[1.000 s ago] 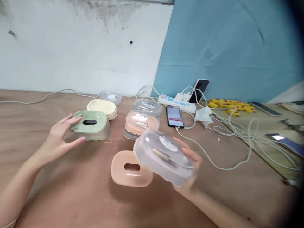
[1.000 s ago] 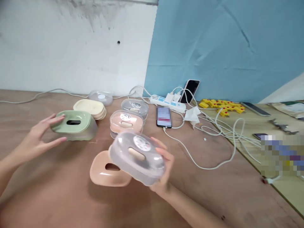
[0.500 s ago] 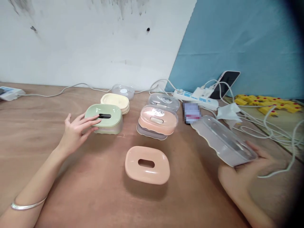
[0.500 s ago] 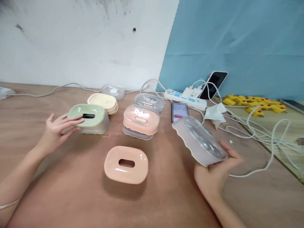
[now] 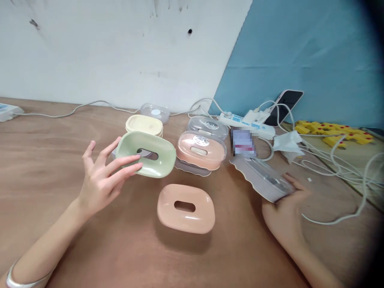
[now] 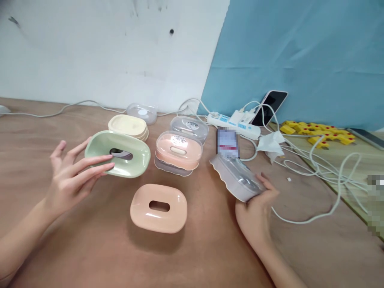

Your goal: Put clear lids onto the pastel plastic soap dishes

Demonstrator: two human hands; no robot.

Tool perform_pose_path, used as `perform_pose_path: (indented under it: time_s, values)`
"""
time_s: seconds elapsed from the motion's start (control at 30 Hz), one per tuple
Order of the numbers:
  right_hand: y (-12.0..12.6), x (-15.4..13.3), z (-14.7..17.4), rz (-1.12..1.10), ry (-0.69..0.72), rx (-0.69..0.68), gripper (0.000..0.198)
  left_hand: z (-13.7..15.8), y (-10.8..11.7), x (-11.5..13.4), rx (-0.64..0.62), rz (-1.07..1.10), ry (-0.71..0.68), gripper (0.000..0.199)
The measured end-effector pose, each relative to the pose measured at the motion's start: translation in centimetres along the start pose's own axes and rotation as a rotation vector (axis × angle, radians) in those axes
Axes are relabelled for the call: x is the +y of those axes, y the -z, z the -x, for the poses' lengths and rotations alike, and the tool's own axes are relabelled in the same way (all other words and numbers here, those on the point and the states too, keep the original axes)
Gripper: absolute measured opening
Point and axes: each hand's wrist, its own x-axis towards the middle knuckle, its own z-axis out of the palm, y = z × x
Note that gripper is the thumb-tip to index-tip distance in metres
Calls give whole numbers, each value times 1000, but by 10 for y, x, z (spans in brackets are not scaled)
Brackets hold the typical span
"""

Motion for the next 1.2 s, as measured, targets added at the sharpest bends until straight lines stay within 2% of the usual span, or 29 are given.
perform_pose_path:
  time_s: [0.27, 0.47, 0.6, 0.73, 0.8, 0.87, 0.97, 1.03, 1.13, 1.2]
  values:
    - [-2, -5, 0, 85, 110, -111, 69, 2, -9, 17, 47, 41, -94, 38]
    - [-2, -25, -1, 94, 326, -168, 72, -2, -9, 23, 101, 45, -92, 30]
    - [-1, -34, 3, 82, 274, -254, 77, -2, -9, 23, 98, 39, -95, 28]
    - [0, -33, 6, 100, 205, -329, 68, -1, -10, 22, 100, 38, -93, 28]
    - [4, -34, 2, 67, 233, -284, 59, -2, -10, 21, 111, 33, -82, 28]
    - [9, -41, -7, 22, 279, -159, 48, -2, -9, 20, 128, 28, -66, 29]
    - [13, -70, -34, -53, 398, 58, 39, -1, -9, 18, 161, 17, -51, 30]
    - [9, -102, -60, -135, 570, 105, 37, 0, -9, 17, 189, 7, -45, 31]
    - [-19, -161, -104, -143, 862, -9, 26, 2, -9, 13, 218, -1, -20, 31]
    - [-52, -199, -132, 60, 924, -191, 17, 3, -10, 9, 228, -4, 10, 30]
